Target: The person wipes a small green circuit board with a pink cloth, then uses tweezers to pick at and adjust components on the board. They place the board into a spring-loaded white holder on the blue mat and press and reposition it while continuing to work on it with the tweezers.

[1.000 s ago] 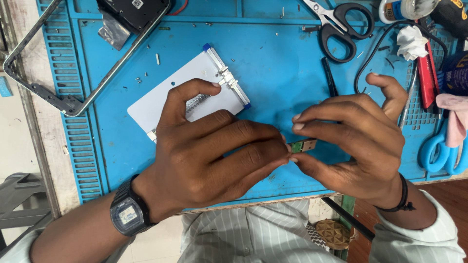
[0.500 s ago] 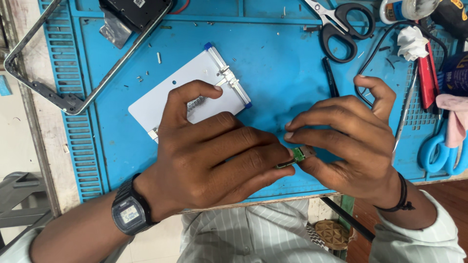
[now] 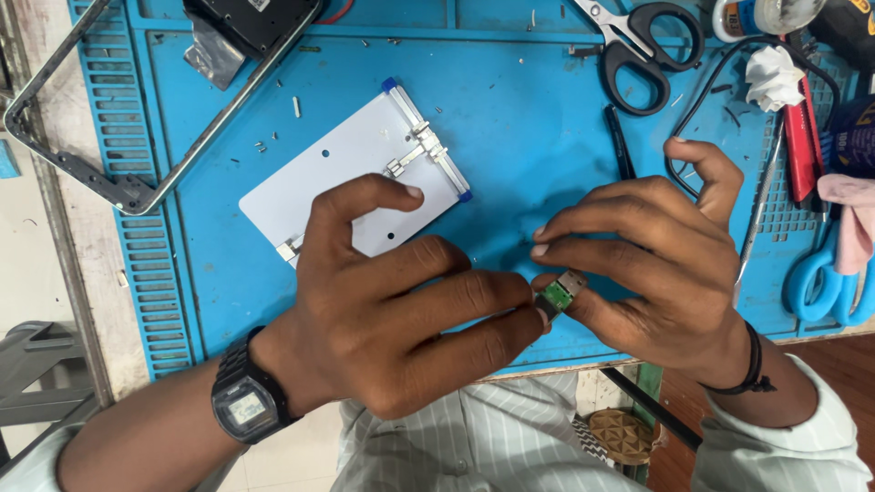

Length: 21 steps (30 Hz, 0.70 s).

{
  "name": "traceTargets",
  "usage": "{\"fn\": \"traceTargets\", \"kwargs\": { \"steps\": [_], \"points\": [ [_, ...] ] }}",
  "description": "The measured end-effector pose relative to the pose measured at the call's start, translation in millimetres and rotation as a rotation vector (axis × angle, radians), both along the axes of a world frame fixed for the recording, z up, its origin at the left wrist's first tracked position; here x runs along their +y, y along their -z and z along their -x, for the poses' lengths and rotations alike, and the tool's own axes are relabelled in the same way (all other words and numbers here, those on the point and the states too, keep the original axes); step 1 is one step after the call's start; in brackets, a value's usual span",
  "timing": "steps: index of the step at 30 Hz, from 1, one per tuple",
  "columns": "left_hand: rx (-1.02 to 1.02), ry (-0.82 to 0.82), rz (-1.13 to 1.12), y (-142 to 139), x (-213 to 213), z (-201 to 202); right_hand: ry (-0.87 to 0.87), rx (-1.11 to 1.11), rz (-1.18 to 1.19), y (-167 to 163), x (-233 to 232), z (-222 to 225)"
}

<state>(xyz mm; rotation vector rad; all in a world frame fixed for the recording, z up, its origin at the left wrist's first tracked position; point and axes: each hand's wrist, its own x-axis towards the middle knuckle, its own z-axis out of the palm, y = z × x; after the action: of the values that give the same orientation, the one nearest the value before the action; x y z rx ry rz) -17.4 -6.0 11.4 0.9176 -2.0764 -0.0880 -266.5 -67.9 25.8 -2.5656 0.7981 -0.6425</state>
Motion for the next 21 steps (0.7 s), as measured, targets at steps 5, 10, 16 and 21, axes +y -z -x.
{"fn": "traceTargets", "kwargs": {
  "steps": [5, 10, 16, 21],
  "points": [
    [0.006, 0.007, 0.003, 0, 4, 1, 0.006, 0.016, 0.003, 0, 0, -2],
    [-0.014, 0.027, 0.016, 3, 7, 0, 0.011, 0.026, -0.003, -2, 0, -5],
    [-0.291, -0.067, -0.079, 12, 0, 6, 0.244, 0.239, 0.060, -3, 2, 3],
    [-0.258, 0.016, -0.208, 14, -2, 9, 0.410, 0.192, 0.090, -6, 4, 32]
  ]
}}
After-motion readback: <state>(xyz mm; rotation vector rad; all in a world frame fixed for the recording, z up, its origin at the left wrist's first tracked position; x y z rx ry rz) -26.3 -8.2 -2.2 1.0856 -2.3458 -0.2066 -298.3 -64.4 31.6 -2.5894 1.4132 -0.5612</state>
